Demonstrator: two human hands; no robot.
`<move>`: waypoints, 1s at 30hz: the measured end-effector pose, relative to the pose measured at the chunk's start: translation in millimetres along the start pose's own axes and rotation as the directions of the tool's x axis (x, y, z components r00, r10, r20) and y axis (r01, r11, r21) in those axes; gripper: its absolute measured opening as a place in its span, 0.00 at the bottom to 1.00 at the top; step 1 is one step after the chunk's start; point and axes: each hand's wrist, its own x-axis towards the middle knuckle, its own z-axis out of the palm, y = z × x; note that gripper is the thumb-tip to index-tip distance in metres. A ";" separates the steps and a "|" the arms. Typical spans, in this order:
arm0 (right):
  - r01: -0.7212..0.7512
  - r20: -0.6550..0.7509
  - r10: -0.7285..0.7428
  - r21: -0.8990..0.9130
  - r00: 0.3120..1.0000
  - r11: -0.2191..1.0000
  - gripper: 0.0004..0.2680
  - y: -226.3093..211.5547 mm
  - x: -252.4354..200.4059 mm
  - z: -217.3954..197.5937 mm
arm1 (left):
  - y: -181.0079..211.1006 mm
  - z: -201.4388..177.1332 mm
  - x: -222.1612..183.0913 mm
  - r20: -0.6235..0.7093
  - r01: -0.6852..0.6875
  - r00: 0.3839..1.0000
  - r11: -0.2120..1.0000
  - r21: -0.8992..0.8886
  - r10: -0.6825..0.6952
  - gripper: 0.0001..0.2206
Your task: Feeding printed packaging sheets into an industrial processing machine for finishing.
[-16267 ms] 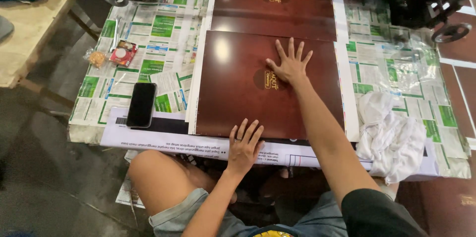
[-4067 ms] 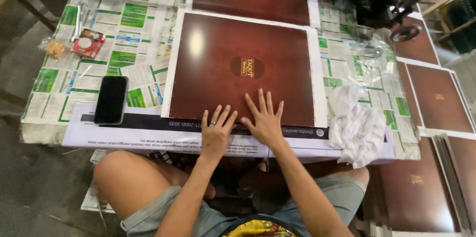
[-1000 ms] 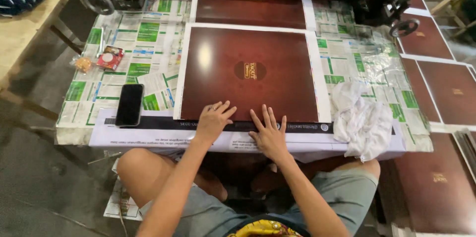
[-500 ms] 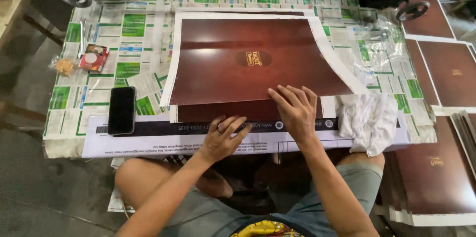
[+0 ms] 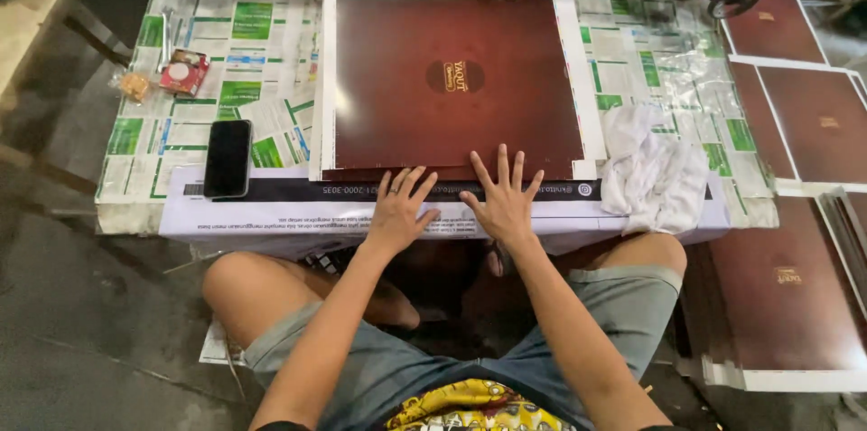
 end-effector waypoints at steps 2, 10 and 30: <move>-0.017 0.039 0.017 -0.009 0.999 1.000 0.29 1.5 13.5 2.4 | -10.6 4.4 -1.1 0.012 0.022 1.000 1.000 -0.022 -0.022 0.29; -0.081 0.213 0.086 -0.033 0.973 0.996 0.31 11.8 112.6 16.9 | -96.2 -25.5 13.1 -0.099 0.271 0.962 0.941 0.201 -0.255 0.38; -0.104 0.347 0.123 -0.072 0.930 0.992 0.34 41.5 272.9 48.6 | -88.2 -52.2 20.8 -0.073 0.320 0.946 0.943 0.087 -0.315 0.40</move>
